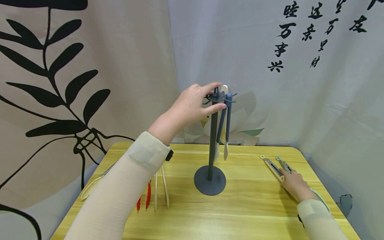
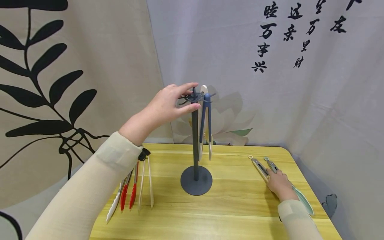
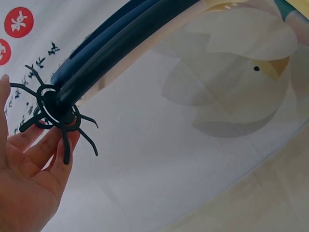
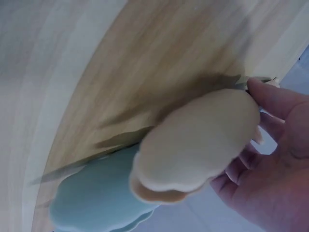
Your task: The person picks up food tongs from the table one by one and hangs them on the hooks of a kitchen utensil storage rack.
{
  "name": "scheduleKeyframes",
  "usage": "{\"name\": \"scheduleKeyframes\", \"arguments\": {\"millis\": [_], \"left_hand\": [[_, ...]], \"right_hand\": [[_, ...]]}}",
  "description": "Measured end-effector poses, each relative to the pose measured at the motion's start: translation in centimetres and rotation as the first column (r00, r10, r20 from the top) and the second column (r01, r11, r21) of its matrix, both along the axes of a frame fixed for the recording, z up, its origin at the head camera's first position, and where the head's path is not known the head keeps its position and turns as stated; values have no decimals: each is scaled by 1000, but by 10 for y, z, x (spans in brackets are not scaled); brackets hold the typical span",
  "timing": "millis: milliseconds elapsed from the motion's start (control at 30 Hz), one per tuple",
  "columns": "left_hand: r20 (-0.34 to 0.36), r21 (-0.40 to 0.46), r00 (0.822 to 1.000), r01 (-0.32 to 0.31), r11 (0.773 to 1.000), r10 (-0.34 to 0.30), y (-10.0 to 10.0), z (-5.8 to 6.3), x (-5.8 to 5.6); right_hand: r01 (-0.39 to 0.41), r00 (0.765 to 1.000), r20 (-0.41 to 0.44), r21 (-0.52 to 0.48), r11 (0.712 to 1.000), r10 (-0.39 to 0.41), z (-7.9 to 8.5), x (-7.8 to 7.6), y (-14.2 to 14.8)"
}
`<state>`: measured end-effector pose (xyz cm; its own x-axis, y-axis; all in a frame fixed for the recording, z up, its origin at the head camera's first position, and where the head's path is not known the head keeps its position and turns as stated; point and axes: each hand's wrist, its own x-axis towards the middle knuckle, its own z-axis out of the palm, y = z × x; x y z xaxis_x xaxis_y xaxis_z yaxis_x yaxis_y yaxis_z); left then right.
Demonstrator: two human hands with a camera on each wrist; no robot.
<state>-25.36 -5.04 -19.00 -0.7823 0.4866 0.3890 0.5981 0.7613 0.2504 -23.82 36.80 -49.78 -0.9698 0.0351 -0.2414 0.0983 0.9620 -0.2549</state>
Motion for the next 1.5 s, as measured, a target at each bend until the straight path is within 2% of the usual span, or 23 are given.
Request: {"name": "scheduleKeyframes", "arguments": {"millis": [333,600,767,933,1167,1500], "left_hand": [[0,-1,1000,-2,1000,2,2,1,-1],[2,-3,1000,-8,1000,8,3,1,-2],[16,-15,1000,-16,1000,17,4,2,-2],[22,-25,999,-23,999,23,4,3,-2],[18,-27,999,-28,999,29,3,3,-2],[-1,1,1000,-14,1000,14,3,2,-1]], "right_hand": [[10,999,-43,1,1000,-10,6,2,-5],[11,995,-98,-35,999,-14,8,0,-11],[10,986,-164,-55,998,-19,7,2,-15],[-20,962,-272,-65,998,1,7,5,-21],[-34,927,-376,-83,996,1,13,7,-38],[-75,828,-560,-130,989,-10,28,11,-60]]}}
